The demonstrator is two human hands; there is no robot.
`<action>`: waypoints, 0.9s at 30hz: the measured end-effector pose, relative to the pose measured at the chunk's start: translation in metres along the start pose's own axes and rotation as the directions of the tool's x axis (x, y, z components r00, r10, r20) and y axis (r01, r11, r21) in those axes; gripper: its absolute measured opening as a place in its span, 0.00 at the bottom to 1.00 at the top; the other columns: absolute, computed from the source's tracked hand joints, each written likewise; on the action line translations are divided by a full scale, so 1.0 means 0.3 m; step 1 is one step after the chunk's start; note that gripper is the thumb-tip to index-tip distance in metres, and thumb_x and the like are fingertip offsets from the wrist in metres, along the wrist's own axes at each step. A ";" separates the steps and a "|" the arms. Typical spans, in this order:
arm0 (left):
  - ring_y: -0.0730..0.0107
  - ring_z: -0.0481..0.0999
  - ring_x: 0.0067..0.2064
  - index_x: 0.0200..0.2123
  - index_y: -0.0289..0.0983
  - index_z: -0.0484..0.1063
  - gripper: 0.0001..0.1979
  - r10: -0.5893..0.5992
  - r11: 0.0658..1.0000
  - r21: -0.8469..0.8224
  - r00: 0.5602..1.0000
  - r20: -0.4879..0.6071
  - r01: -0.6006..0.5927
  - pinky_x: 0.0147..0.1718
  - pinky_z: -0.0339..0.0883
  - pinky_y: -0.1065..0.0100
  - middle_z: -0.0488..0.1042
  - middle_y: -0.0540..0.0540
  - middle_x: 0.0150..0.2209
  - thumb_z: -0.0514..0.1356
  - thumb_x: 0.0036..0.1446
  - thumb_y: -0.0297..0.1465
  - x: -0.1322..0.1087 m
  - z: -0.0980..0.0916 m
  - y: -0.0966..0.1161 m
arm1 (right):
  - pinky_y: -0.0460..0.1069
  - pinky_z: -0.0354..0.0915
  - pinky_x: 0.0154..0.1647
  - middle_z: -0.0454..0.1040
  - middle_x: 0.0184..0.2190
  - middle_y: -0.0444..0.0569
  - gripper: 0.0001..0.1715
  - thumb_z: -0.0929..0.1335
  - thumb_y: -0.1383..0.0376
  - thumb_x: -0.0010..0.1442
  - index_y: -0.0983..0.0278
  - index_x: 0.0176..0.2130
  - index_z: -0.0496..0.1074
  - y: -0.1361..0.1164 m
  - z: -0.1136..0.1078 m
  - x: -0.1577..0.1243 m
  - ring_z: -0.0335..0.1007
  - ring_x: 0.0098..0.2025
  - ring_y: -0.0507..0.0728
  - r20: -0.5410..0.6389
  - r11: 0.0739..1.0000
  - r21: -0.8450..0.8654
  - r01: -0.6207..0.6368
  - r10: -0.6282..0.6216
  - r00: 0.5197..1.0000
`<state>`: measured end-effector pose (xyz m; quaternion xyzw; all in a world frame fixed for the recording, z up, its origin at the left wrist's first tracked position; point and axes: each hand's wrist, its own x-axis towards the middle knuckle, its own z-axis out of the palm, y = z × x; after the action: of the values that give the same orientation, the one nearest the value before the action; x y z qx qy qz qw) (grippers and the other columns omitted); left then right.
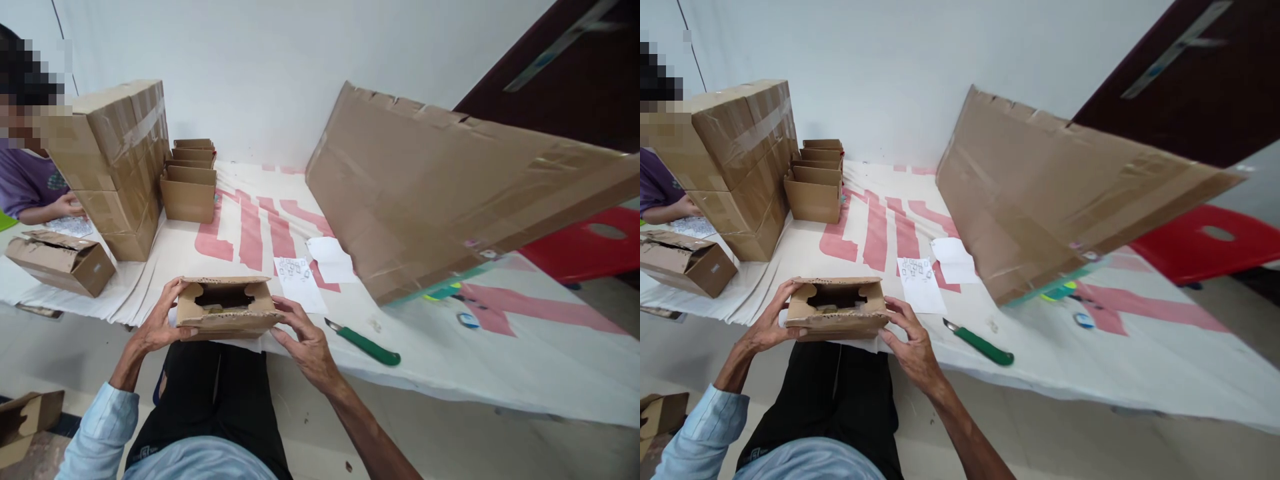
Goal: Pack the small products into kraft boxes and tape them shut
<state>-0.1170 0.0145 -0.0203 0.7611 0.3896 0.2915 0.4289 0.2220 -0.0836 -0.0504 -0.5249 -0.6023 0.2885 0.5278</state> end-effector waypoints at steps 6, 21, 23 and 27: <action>0.39 0.59 0.73 0.74 0.48 0.53 0.51 -0.007 0.998 0.057 1.000 -0.022 0.009 0.64 0.67 0.43 0.53 0.36 0.74 0.73 0.52 0.43 0.014 0.000 -0.002 | 0.55 0.76 0.50 0.78 0.50 0.52 0.17 0.70 0.73 0.65 0.55 0.47 0.83 -0.060 0.016 -0.024 0.77 0.51 0.60 -0.073 0.918 -0.238 0.316 -0.342 0.937; 0.35 0.55 0.76 0.77 0.49 0.51 0.52 -0.040 0.991 -0.120 0.989 0.140 0.057 0.68 0.62 0.41 0.51 0.39 0.78 0.71 0.54 0.47 0.012 -0.084 -0.033 | 0.58 0.75 0.55 0.78 0.50 0.54 0.15 0.71 0.69 0.64 0.59 0.51 0.79 -0.122 -0.022 0.054 0.76 0.54 0.61 0.232 0.927 -0.146 0.346 -0.308 0.923; 0.35 0.55 0.75 0.76 0.49 0.52 0.52 -0.047 0.994 -0.095 0.991 0.128 0.059 0.67 0.63 0.42 0.51 0.38 0.78 0.71 0.55 0.49 0.014 -0.078 -0.029 | 0.58 0.74 0.57 0.78 0.53 0.54 0.20 0.72 0.70 0.63 0.58 0.54 0.78 -0.129 -0.034 0.053 0.76 0.56 0.62 0.249 0.926 -0.156 0.343 -0.299 0.921; 0.39 0.57 0.75 0.75 0.50 0.53 0.48 -0.039 0.999 -0.012 0.997 0.064 0.040 0.66 0.65 0.44 0.51 0.38 0.77 0.71 0.58 0.48 0.014 -0.052 -0.010 | 0.59 0.76 0.55 0.80 0.49 0.52 0.18 0.72 0.69 0.65 0.55 0.53 0.79 -0.140 -0.030 0.063 0.78 0.52 0.61 0.176 0.881 -0.241 0.406 -0.372 0.911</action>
<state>-0.1280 0.0258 -0.0152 0.7592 0.3888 0.2611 0.4520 0.2186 -0.0796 -0.0037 -0.4415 -0.7612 0.1230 0.4589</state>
